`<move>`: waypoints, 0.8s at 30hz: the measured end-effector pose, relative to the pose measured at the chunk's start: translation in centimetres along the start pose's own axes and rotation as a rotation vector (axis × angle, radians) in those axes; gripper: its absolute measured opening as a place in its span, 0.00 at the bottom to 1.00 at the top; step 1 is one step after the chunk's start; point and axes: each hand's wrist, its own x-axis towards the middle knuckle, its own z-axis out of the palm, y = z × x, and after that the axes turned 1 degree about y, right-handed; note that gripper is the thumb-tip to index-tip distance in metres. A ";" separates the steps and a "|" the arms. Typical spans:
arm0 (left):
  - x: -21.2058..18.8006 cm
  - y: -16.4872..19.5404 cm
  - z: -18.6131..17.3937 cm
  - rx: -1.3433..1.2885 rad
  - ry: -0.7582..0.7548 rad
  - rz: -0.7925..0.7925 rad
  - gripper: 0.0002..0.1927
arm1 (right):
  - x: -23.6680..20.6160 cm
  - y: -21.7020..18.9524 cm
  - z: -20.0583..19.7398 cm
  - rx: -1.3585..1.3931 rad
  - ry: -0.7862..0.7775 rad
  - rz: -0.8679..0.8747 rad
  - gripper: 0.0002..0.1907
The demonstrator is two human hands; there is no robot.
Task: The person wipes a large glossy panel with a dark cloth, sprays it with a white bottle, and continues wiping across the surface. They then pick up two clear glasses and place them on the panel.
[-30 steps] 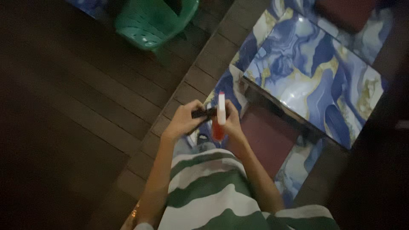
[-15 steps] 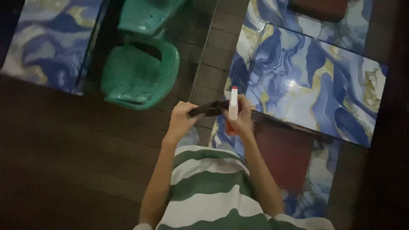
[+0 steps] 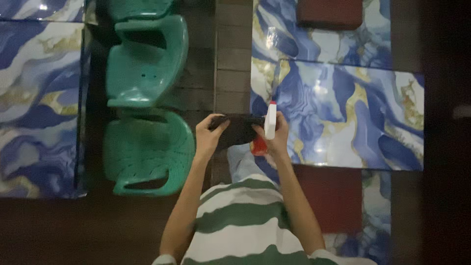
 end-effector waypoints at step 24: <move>63.7 12.6 9.1 -0.094 -0.195 0.032 0.17 | 65.3 -2.2 11.4 -0.229 0.010 -0.200 0.18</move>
